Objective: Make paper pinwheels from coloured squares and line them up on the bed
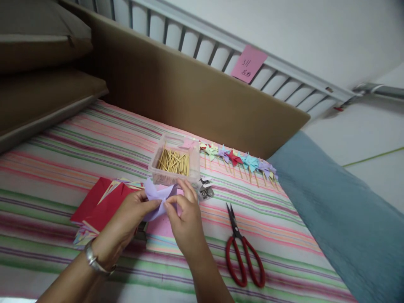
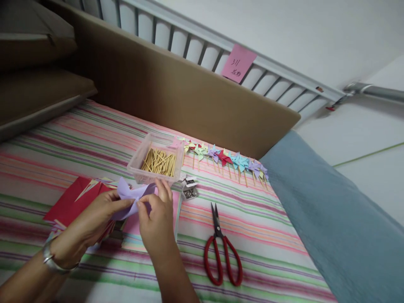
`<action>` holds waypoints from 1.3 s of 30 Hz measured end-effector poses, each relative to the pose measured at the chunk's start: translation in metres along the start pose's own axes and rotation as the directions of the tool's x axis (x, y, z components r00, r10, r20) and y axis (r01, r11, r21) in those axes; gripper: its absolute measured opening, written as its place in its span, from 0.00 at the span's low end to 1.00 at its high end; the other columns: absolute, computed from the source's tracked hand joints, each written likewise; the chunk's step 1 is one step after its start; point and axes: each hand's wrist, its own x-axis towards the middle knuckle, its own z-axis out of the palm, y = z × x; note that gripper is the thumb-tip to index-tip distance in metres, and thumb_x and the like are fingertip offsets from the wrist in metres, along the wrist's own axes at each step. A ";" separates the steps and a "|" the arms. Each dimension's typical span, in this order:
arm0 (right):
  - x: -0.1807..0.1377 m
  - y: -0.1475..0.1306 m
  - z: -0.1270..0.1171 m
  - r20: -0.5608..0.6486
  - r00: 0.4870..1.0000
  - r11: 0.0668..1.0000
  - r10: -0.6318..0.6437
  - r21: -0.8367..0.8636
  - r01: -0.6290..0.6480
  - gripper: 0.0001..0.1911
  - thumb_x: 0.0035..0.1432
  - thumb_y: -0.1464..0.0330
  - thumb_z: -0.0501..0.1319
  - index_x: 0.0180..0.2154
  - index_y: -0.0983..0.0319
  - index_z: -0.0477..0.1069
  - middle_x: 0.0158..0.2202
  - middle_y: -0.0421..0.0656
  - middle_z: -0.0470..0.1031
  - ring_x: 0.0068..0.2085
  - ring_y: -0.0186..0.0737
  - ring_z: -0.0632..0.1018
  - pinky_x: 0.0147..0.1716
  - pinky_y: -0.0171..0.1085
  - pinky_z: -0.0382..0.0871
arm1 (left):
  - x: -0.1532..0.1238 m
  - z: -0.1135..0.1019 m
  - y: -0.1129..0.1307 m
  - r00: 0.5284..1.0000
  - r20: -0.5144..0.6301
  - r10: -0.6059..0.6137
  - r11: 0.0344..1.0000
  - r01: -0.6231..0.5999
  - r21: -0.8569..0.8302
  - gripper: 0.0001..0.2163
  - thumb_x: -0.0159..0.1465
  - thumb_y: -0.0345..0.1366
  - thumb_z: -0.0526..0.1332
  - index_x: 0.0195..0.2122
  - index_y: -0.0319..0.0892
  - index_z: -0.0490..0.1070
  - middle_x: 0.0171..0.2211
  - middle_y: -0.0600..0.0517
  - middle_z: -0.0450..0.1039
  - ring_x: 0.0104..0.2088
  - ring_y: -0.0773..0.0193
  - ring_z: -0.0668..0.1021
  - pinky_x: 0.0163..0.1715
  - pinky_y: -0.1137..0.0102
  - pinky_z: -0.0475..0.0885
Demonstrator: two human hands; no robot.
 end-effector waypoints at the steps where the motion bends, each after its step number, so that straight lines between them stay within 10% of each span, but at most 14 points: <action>1: 0.000 0.000 0.000 0.001 1.000 1.000 0.002 -0.007 -0.002 0.05 0.55 0.73 0.60 0.30 0.60 0.74 0.61 0.50 0.62 0.64 0.50 0.57 0.59 0.54 0.51 | 0.000 0.000 0.000 1.000 0.002 -0.005 1.000 0.005 0.000 0.09 0.45 0.31 0.70 0.29 0.40 0.80 0.26 0.50 0.80 0.26 0.61 0.76 0.27 0.72 0.68; 29: 0.002 0.001 0.000 -0.037 0.998 0.998 0.060 -0.027 -0.061 0.09 0.50 0.74 0.63 0.36 0.59 0.73 0.58 0.50 0.65 0.62 0.50 0.61 0.59 0.53 0.53 | 0.001 -0.002 -0.002 0.999 0.029 0.017 0.994 -0.020 0.107 0.07 0.45 0.33 0.70 0.27 0.40 0.80 0.27 0.49 0.80 0.31 0.58 0.78 0.34 0.71 0.70; 33: 0.004 -0.003 -0.016 0.016 1.000 0.997 -0.024 -0.070 0.025 0.28 0.47 0.75 0.64 0.52 0.60 0.66 0.54 0.49 0.70 0.59 0.49 0.64 0.60 0.51 0.53 | 0.005 -0.005 -0.008 0.986 0.141 0.086 0.942 -0.126 0.309 0.03 0.49 0.31 0.66 0.25 0.42 0.79 0.24 0.52 0.78 0.28 0.59 0.76 0.31 0.72 0.68; 39: -0.001 -0.006 -0.024 0.232 0.971 0.996 -0.049 -0.056 0.064 0.29 0.49 0.80 0.58 0.54 0.57 0.66 0.37 0.42 0.77 0.42 0.44 0.75 0.58 0.53 0.53 | 0.004 -0.004 -0.013 0.937 0.340 0.084 0.883 -0.228 0.410 0.05 0.50 0.29 0.61 0.21 0.41 0.77 0.22 0.52 0.75 0.24 0.61 0.72 0.29 0.71 0.67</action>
